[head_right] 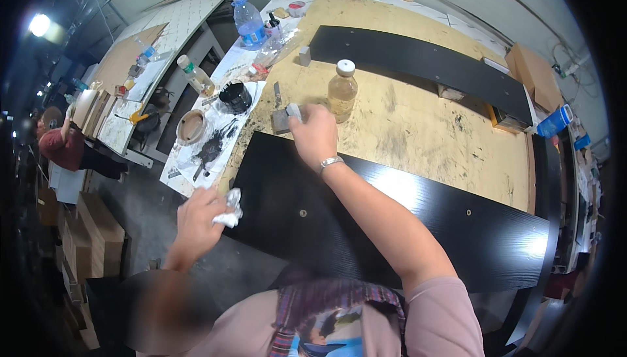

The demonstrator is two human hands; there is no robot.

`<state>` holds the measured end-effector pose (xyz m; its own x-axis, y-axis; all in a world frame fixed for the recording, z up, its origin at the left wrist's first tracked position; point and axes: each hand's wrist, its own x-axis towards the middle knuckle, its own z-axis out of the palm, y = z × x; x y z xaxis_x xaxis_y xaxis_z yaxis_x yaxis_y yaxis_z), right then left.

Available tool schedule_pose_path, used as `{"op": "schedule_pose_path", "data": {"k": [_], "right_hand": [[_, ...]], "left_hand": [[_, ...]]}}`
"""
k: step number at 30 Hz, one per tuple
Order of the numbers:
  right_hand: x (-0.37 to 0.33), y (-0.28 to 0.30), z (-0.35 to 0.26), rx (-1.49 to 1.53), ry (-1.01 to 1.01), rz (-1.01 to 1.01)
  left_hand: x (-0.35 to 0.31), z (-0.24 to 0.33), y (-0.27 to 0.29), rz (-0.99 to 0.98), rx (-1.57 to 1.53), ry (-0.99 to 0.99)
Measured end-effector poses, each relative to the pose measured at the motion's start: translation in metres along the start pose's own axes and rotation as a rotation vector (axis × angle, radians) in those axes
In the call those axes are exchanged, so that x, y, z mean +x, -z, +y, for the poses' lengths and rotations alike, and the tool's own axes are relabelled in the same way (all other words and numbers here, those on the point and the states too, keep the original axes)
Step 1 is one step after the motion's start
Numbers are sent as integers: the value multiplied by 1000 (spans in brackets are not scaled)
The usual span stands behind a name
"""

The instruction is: The person wipes a black wooden panel with a white cloth, repeatedly applying liquid from a bottle and using a small metal tool to scrape the surface. The person continues wiping and scraping the panel throughout the clip.

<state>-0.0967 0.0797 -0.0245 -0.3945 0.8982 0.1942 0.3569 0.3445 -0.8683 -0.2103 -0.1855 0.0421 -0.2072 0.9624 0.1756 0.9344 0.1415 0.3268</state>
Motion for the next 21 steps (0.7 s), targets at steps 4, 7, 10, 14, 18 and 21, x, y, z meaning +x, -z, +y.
{"op": "schedule_pose_path", "data": {"k": [4, 7, 10, 14, 18, 21], "right_hand": [[-3, -2, 2, -6, 15, -5], [-4, -7, -5, -13, 27, -13], [1, -5, -4, -35, 16, 9], [1, -3, -4, -33, 13, -15], [0, -6, -1, -36, 29, -11], [0, -5, -2, -40, 26, -24]], "left_hand": [[27, -8, -15, 161, 88, -18], [61, -31, -23, 217, 84, 145], [55, -34, -10, 91, -185, 386], [42, -44, -25, -1, -346, 411], [46, -39, -22, -63, -402, 490], [46, -41, -24, -53, -339, 457]]}}
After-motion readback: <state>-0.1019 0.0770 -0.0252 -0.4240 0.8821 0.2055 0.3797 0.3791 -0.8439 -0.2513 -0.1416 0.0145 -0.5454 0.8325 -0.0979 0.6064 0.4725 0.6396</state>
